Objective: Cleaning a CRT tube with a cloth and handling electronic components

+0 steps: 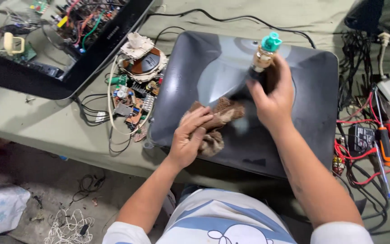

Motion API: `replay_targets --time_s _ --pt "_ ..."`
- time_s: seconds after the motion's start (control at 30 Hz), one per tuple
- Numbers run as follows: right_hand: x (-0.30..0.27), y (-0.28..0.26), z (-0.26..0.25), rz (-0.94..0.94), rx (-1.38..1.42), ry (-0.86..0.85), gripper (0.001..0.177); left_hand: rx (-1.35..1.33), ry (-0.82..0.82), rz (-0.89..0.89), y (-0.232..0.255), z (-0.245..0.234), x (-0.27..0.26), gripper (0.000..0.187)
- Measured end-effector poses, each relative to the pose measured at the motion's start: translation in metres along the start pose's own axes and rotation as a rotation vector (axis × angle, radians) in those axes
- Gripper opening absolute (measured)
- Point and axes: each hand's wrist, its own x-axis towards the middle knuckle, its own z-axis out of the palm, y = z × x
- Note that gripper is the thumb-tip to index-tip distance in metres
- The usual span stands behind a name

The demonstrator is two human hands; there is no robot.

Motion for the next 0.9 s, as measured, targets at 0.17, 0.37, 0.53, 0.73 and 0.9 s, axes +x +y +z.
replay_targets --time_s 0.17,0.37,0.53,0.73,0.9 --pt "-0.073 -0.056 -0.012 0.199 -0.176 -0.141 0.076 -1.007 0.277 -0.217 0.020 0.017 -0.008 0.046" --pt "-0.117 -0.076 0.008 0.416 0.130 -0.336 0.118 -0.595 -0.027 0.112 0.029 0.032 -0.018 0.072" --pt "-0.126 -0.078 -0.001 0.390 0.050 -0.344 0.079 -0.613 -0.065 0.051 0.001 0.036 -0.026 0.091" --pt "-0.120 -0.089 -0.025 0.376 0.040 -0.266 0.034 -1.102 -0.280 -0.098 0.035 -0.016 0.002 0.060" --pt "-0.105 -0.096 -0.053 0.430 0.057 -0.052 0.022 -0.792 -0.211 -0.175 0.014 -0.006 0.006 0.058"
